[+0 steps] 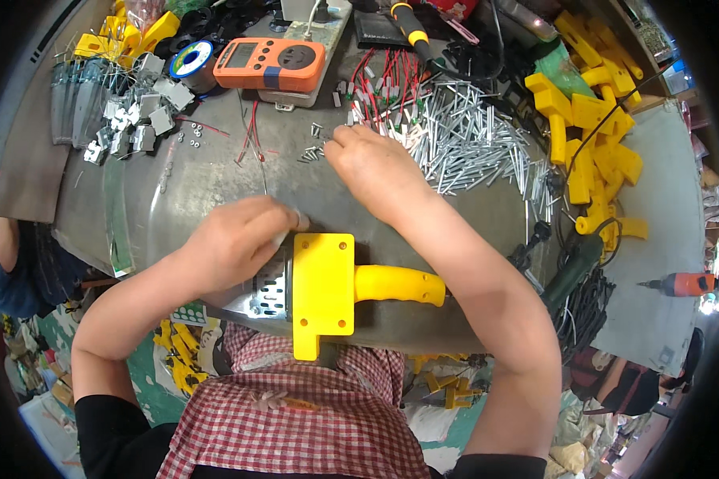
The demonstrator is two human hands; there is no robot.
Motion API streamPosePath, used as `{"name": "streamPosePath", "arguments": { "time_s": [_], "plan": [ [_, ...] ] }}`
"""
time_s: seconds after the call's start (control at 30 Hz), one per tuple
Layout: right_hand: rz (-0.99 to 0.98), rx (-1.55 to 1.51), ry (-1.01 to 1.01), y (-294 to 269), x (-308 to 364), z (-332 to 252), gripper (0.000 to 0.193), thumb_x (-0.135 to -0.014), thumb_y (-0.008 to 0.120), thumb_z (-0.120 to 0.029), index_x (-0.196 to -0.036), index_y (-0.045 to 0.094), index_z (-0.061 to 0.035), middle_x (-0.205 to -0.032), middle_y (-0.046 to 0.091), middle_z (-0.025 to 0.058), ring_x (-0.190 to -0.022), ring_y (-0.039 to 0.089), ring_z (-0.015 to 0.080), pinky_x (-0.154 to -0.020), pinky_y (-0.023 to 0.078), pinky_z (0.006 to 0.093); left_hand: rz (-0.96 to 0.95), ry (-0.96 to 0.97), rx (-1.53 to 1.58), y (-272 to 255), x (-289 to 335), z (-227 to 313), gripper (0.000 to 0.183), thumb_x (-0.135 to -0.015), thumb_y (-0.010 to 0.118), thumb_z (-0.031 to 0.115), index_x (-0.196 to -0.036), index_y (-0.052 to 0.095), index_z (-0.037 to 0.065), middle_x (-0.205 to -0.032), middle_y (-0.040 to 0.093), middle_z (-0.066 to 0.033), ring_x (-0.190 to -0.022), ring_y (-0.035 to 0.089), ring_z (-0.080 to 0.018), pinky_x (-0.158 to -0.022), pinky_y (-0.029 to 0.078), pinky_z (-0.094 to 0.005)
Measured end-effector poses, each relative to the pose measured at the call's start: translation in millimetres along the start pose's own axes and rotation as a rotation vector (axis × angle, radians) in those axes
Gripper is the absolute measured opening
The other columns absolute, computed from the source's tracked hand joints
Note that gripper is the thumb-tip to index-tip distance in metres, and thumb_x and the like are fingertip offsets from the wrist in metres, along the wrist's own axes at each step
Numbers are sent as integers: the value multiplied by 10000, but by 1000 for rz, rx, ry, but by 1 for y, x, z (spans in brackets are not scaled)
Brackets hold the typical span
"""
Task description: Assemble and wire internal components of a small electric chainsaw housing.
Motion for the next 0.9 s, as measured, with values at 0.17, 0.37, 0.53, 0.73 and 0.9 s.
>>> {"name": "streamPosePath", "arguments": {
  "time_s": [0.17,0.37,0.53,0.73,0.9],
  "plan": [
    [18,-111,130,6,-11,23,158,-711,627,-50,-848,563,-2,-864,572,150,-852,594,345,-738,493,420,108,-111,-187,2,-29,-47,260,-697,593,-26,-941,589,64,-886,596,-111,-859,586,-303,-737,490,-399],
    [5,-254,126,11,-20,20,99,-736,619,-48,-817,591,3,-840,591,170,-836,602,356,-737,492,426,21,-84,-456,17,-45,-48,209,-734,551,48,-939,590,57,-891,546,-90,-891,556,-273,-759,488,-367],
    [40,-64,86,14,-20,4,96,-734,566,-8,-829,561,4,-861,567,171,-875,595,346,-737,494,421,-33,-75,-478,17,-41,-48,198,-727,549,48,-923,574,56,-880,532,-91,-887,549,-269,-755,484,-360],
    [91,-401,207,-11,-1,19,122,-730,594,-34,-848,607,-10,-842,604,149,-760,616,307,-675,496,386,55,-47,-351,13,-43,-62,250,-671,616,27,-914,560,42,-887,542,-116,-911,551,-310,-774,482,-401],
    [-251,-803,351,-42,68,-44,107,-796,631,-100,-874,630,-27,-803,591,97,-641,565,230,-616,469,309,53,-99,-254,8,-40,-69,250,-702,625,39,-945,569,38,-914,549,-137,-948,551,-325,-807,474,-418]
  ]
}}
Point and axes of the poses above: each hand's wrist, its own x-axis away from the middle knuckle, its own y-axis out of the palm, z = x × y, the point moved 8 cm from there along -x, towards the middle knuckle
